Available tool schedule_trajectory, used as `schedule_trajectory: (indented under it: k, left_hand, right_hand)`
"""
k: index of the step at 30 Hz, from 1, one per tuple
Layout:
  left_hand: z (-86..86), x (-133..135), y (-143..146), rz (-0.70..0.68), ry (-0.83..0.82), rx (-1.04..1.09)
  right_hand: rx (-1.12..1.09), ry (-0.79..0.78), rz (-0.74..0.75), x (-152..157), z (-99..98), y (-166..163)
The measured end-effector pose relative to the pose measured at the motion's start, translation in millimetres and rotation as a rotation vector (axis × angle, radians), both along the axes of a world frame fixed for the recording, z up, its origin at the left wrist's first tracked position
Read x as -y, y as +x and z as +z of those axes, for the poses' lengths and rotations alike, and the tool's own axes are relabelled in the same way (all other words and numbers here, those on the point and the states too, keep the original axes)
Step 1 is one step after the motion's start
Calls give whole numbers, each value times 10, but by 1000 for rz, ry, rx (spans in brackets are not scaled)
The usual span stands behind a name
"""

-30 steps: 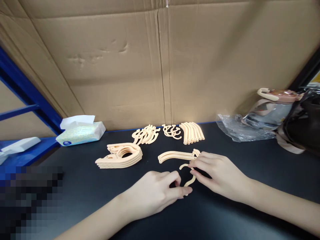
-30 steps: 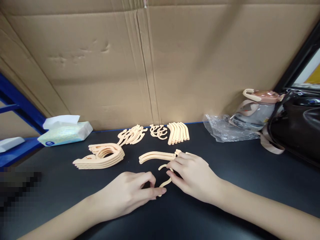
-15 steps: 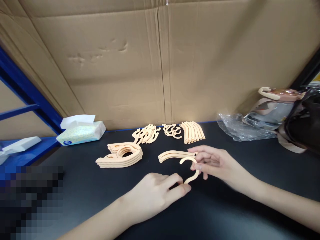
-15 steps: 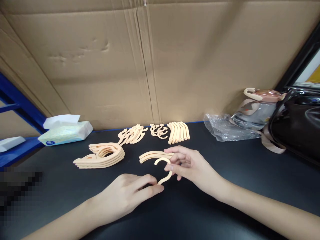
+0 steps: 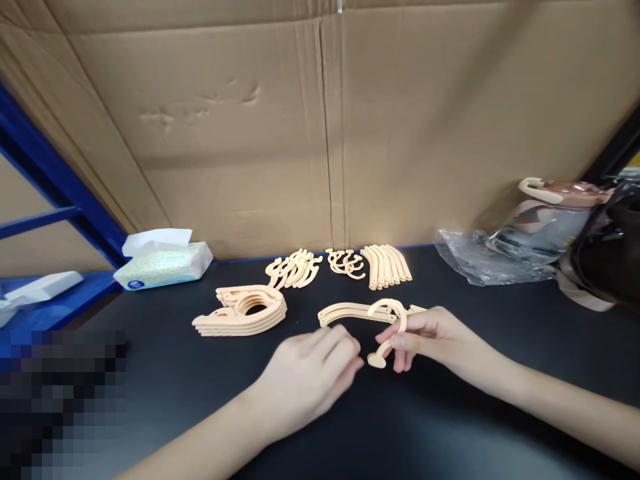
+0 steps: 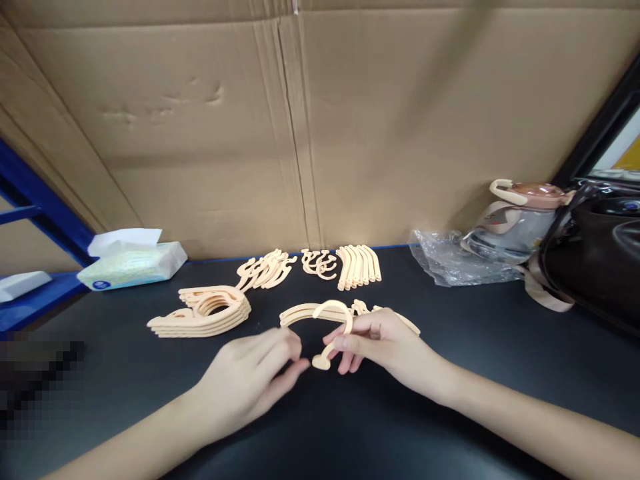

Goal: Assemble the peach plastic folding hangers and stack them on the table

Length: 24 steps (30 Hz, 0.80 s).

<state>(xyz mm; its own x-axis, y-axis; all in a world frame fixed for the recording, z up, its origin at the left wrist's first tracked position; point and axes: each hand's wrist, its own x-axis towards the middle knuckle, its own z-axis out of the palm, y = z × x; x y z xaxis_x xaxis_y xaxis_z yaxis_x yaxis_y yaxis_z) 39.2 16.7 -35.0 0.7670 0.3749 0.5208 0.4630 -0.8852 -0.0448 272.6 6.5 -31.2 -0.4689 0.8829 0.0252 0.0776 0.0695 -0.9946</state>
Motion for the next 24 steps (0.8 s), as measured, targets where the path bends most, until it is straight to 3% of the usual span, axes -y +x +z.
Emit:
schedule_trajectory:
  k: [4,7,14,24]
  left_hand:
    - [-1,-111,-64,324,62,-99]
    - [-36,-191,-120,404,18,-160]
    - [-35,-227,-143,303,-85,-121]
    - [-11,-164,-136,55,-322,3]
  right_hand:
    - [17,99,-95,-43,63,66]
    - [25,119,-118,-59,71,75]
    - [20,89,-95,-33,59,41]
    - [-41,47,-82,-50,-28,22]
